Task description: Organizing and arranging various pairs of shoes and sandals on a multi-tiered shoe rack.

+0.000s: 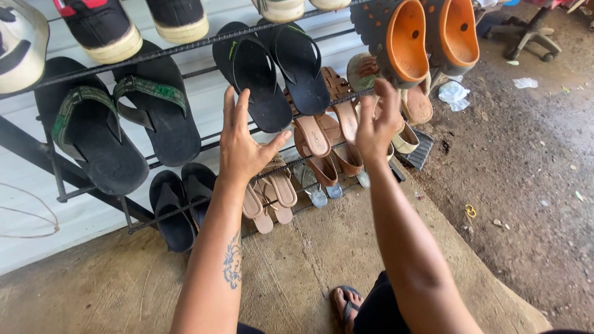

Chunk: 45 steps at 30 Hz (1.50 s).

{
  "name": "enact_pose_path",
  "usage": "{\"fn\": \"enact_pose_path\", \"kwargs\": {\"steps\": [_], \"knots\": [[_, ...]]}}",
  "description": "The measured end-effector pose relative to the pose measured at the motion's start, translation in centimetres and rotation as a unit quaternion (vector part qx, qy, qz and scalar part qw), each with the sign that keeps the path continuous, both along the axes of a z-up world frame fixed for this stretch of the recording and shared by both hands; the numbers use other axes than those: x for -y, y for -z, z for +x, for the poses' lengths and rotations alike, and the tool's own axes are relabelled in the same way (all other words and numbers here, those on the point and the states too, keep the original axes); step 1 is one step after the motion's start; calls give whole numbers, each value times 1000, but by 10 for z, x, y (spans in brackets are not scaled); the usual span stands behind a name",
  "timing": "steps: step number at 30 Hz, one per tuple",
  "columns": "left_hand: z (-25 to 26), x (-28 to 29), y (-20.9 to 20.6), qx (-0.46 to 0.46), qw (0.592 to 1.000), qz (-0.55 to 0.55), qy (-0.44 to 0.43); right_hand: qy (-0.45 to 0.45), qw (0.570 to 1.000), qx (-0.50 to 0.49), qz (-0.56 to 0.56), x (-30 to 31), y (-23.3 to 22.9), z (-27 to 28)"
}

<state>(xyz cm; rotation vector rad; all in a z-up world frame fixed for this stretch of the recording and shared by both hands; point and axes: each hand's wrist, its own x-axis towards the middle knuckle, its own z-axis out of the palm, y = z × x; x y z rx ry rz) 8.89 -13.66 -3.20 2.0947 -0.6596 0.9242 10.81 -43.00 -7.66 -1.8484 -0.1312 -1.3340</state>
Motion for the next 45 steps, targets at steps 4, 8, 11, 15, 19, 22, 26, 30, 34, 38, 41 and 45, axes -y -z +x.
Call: {"fn": "enact_pose_path", "kwargs": {"steps": [4,8,11,15,19,22,26,30,34,38,41,45], "knots": [[-18,-3,38,58,998,9,0,5,997,-49,61,28,-15,-36],[-61,-7,115,75,995,18,-69,8,991,-85,108,32,0,-73],[-82,-18,171,-1,993,43,-108,-32,964,-240,107,22,25,-100],[-83,-41,202,-99,974,106,-175,-66,901,-428,-23,4,36,-112],[-81,-71,193,-147,953,149,-217,-84,891,-437,-86,11,54,-106],[-84,-83,186,-187,937,186,-229,-56,862,-492,-111,15,61,-101],[-83,-87,185,-224,930,195,-215,-72,836,-535,-103,17,73,-92],[-80,-95,205,-218,943,169,-185,-130,802,-573,-107,17,91,-83],[-94,-90,197,-216,942,176,-189,-132,771,-613,-108,4,97,-80],[-107,-73,220,-185,948,129,-224,-136,725,-654,-166,-40,102,-77],[-105,-56,259,-201,953,72,-216,-151,717,-649,-205,-73,132,-66],[-85,-41,272,-255,947,4,-196,-173,724,-597,-298,-118,160,-52]]}}
